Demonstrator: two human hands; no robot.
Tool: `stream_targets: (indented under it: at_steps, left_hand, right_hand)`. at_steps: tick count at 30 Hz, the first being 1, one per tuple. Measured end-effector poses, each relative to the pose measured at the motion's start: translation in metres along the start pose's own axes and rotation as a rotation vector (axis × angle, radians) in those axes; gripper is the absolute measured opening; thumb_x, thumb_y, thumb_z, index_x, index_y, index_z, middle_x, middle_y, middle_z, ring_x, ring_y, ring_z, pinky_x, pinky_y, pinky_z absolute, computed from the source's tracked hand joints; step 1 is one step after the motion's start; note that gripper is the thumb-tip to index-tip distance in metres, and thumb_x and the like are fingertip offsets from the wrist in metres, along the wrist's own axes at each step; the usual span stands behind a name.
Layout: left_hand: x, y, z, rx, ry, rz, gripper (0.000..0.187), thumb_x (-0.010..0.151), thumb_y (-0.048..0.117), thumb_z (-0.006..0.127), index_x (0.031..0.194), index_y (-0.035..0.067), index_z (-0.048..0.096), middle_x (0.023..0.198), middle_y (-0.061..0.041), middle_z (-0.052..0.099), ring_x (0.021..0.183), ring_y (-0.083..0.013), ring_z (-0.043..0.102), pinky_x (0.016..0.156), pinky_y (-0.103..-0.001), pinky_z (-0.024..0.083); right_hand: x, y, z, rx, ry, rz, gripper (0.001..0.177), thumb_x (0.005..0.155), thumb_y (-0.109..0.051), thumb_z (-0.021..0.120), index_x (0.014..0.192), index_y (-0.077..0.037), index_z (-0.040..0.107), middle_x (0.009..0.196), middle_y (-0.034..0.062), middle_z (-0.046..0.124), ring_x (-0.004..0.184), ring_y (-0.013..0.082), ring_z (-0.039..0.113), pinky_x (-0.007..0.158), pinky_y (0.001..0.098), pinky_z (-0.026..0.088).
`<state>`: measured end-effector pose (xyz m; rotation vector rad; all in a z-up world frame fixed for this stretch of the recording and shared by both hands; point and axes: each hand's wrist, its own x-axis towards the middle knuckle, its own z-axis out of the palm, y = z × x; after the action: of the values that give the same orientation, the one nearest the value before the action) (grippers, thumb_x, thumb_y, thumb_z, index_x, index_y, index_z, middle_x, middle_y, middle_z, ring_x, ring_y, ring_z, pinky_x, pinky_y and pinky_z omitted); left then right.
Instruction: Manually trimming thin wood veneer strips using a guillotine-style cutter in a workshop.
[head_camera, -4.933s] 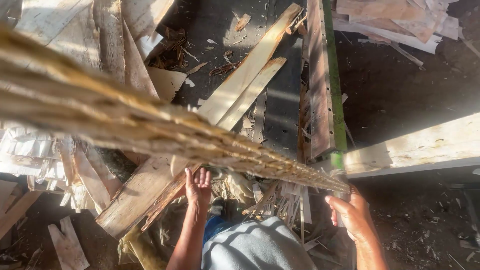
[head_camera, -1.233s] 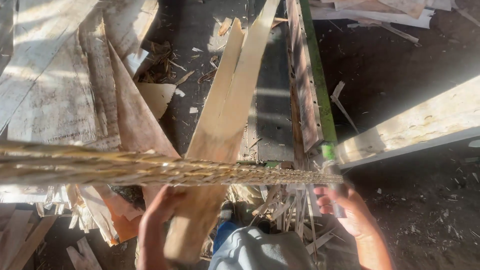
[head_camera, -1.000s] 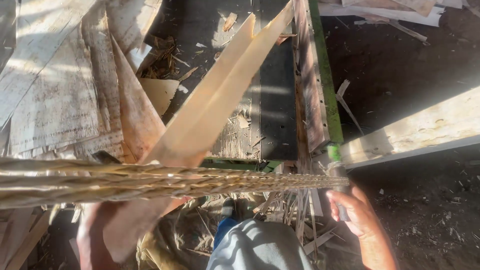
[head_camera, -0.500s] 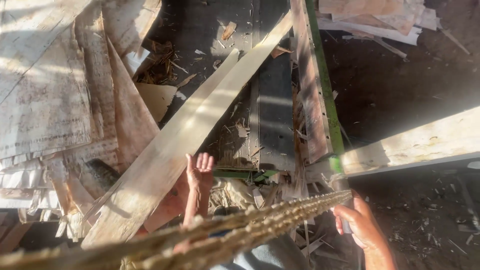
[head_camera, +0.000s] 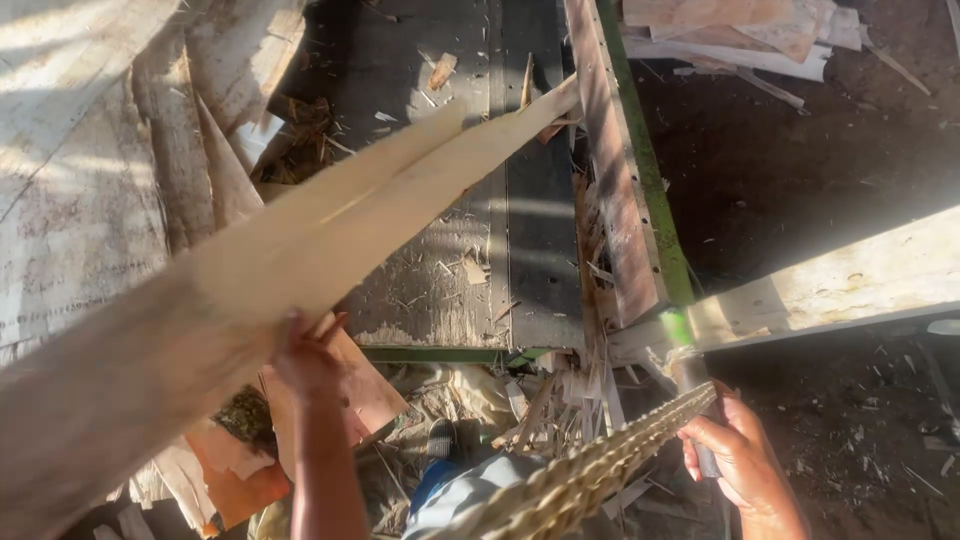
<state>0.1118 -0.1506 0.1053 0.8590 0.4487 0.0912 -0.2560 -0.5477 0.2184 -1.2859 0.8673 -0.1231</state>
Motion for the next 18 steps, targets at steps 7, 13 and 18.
stream_targets:
  at_steps: [7,13,18]
  left_hand:
    - [0.029,0.062,-0.028,0.059,-0.227,0.041,0.032,0.099,0.001,0.063,0.129,-0.009,0.058,0.121,-0.021,0.067,0.100,-0.0374,0.075,0.082,-0.050,0.063]
    - [0.060,-0.017,0.018,0.287,-0.249,-0.264,0.035,0.097,0.005,0.063,0.124,-0.016,0.055,0.120,-0.029,0.064,0.100,-0.0443,0.073,0.087,-0.050,0.061]
    - [0.140,-0.052,0.049,0.251,-0.375,-0.336,0.039,0.097,0.004,0.061,0.130,-0.013,0.049,0.123,-0.027,0.065,0.110,-0.0413,0.072,0.091,-0.052,0.060]
  right_hand:
    - [-0.001,-0.003,0.014,-0.044,0.007,0.041,0.056,0.076,-0.007,0.063,0.131,-0.005,0.053,0.072,0.0094,0.060,0.045,0.0168,0.056,0.035,0.0333,0.045]
    - [0.019,0.016,0.019,-0.216,0.007,0.153,0.059,0.079,-0.009,0.069,0.133,-0.008,0.046,0.071,0.0133,0.060,0.044,0.0219,0.059,0.038,0.0386,0.051]
    - [0.029,0.030,0.031,-0.329,0.083,0.206,0.056,0.081,-0.003,0.066,0.133,-0.007,0.047,0.071,0.0123,0.061,0.050,0.0208,0.060,0.044,0.0363,0.055]
